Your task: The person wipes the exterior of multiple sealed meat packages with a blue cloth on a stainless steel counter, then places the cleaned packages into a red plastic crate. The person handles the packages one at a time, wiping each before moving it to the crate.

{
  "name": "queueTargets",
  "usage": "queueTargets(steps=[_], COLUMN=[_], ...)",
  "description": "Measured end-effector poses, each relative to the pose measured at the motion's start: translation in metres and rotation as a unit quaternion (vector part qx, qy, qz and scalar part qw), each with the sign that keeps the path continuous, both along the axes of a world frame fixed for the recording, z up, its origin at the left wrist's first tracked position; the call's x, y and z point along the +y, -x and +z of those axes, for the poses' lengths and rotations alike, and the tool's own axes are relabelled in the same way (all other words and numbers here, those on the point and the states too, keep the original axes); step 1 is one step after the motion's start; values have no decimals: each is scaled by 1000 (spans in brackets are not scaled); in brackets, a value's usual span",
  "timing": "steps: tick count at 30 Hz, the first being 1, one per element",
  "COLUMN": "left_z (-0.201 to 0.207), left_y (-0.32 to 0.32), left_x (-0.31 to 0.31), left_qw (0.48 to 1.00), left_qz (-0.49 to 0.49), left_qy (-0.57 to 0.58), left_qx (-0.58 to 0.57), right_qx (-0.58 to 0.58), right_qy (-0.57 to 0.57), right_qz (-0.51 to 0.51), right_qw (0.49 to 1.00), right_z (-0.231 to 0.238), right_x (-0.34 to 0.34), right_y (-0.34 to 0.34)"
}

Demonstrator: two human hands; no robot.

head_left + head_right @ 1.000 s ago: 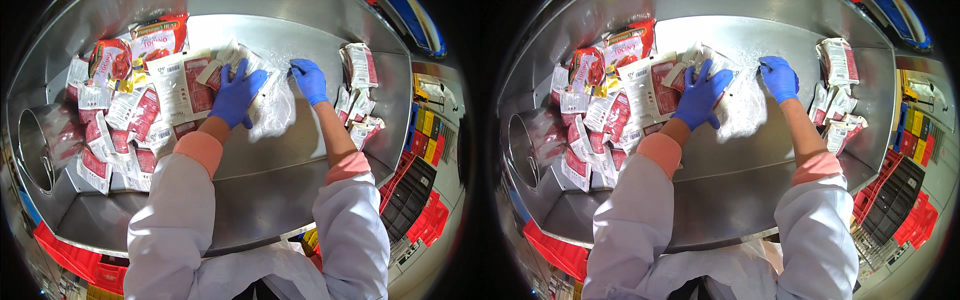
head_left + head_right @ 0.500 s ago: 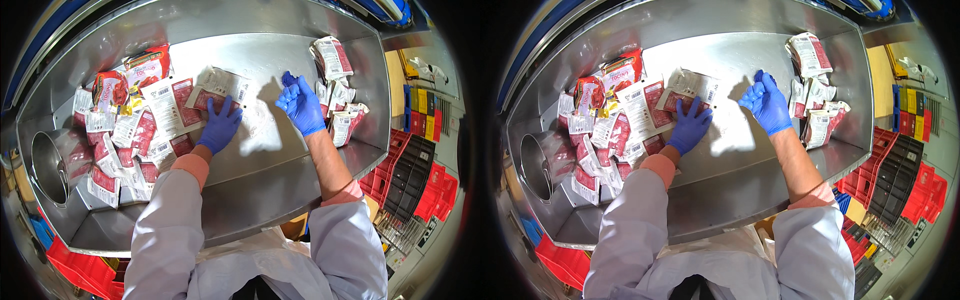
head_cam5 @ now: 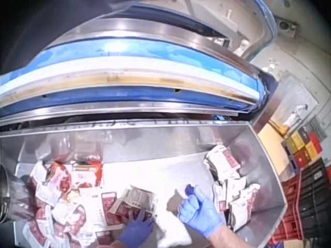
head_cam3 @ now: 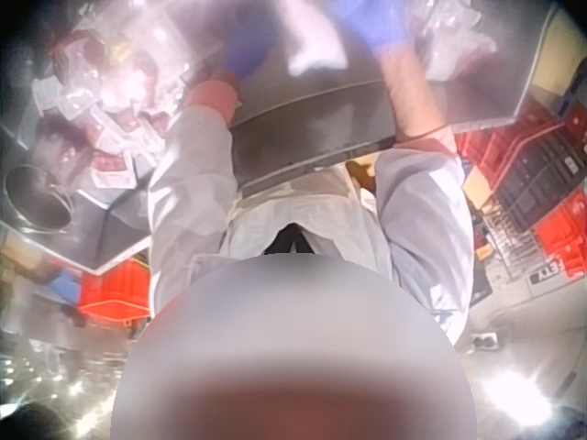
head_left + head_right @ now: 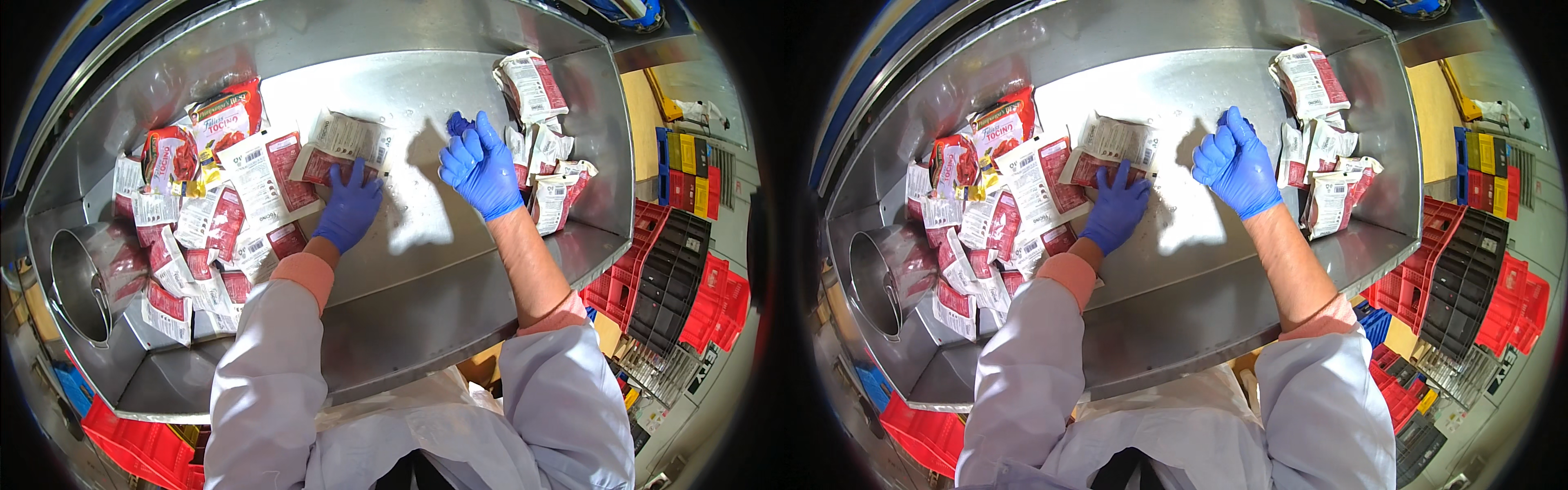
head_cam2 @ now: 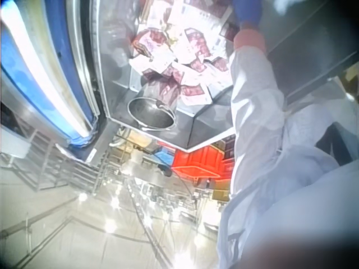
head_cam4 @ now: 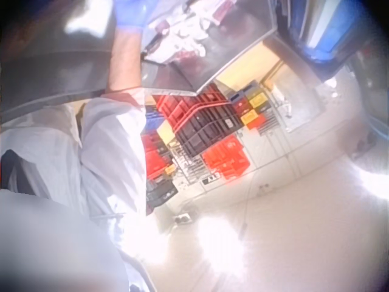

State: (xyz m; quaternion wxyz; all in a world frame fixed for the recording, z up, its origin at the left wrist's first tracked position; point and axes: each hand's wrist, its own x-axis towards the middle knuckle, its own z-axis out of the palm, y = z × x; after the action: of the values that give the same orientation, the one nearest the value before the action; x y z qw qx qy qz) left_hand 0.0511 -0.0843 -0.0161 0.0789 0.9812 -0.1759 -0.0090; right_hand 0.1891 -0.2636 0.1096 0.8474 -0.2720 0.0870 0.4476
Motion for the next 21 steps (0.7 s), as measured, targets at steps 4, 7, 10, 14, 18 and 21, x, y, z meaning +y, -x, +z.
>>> queueTargets(steps=[4, 7, 10, 14, 18, 21], left_z=[4, 7, 7, 6, 8, 6], left_y=[-3, -7, 0, -2, -10, -13], left_x=[-4, -7, 11, 38, 29, 28], left_qw=[999, 998, 997, 999, 1000, 999], left_qz=[16, 36, 23, -9, 17, 27], left_qy=[-23, -8, 60, 38, -8, -22], left_qx=[45, 57, 32, -4, -2, -1], right_qx=[30, 3, -59, -191, -271, -329], right_qy=[68, 110, 234, 476, 569, 578], right_qz=[-30, -24, 15, 163, 268, 295], right_qw=[997, 994, 970, 843, 729, 686], right_z=[0, -6, -20, -46, -69, -73], right_x=[6, 3, 2, -4, -13, -18], right_y=[2, 2, 5, 15, 16, 16])
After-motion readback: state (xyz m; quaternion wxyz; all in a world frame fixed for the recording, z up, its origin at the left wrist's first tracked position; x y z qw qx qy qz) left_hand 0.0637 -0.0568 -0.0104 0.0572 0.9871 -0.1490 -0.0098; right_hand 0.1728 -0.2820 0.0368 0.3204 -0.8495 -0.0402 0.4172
